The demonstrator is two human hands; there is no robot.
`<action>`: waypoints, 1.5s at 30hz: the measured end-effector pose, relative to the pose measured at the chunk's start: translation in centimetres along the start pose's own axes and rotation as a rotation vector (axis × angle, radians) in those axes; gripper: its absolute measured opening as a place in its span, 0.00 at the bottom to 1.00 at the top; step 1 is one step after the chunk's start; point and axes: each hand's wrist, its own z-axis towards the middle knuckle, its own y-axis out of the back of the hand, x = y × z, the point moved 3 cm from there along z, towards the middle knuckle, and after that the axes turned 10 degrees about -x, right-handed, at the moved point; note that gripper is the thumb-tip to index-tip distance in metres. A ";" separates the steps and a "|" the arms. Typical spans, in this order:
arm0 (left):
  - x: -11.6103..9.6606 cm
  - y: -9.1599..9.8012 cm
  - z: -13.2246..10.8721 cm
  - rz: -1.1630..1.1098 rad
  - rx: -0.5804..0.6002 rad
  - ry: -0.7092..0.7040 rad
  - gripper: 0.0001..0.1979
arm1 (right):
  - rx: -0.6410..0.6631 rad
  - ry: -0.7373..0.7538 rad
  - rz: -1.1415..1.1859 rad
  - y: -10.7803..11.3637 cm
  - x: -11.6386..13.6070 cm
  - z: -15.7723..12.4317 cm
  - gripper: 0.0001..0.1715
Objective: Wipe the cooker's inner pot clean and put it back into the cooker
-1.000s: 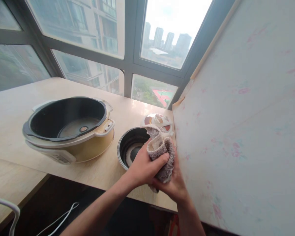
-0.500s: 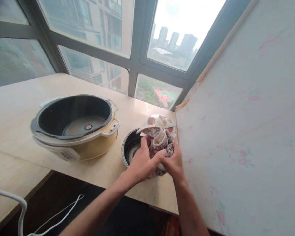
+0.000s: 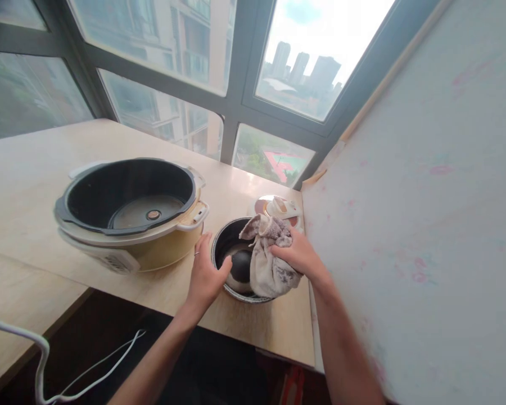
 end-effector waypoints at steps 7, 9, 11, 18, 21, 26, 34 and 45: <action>2.8 -1.3 -0.6 -0.199 0.221 0.159 0.37 | 0.193 0.121 -0.136 -5.6 1.9 2.7 0.31; 2.8 -1.2 -0.7 -0.252 0.209 0.184 0.36 | 0.287 0.144 -0.121 -7.5 2.7 2.8 0.28; 2.8 -1.2 -0.8 -0.305 0.180 0.211 0.36 | 0.418 0.153 -0.089 -9.3 3.6 2.6 0.25; 2.6 -1.8 -1.1 -0.389 0.135 0.253 0.37 | 0.843 0.076 -0.090 -12.6 3.5 2.0 0.18; 2.6 -1.7 -1.0 -0.337 0.141 0.246 0.37 | 1.092 0.058 -0.245 -13.0 2.5 1.5 0.19; 2.4 -1.1 -0.8 -0.270 0.182 0.194 0.38 | 1.350 0.049 -0.521 -12.1 2.3 0.8 0.21; 2.5 -0.7 -0.8 -0.216 0.195 0.180 0.38 | 0.829 0.741 -1.225 -8.4 1.8 1.8 0.09; 2.9 -1.6 -1.1 -0.357 0.140 0.282 0.34 | 0.626 1.564 -0.853 -14.0 2.2 0.9 0.17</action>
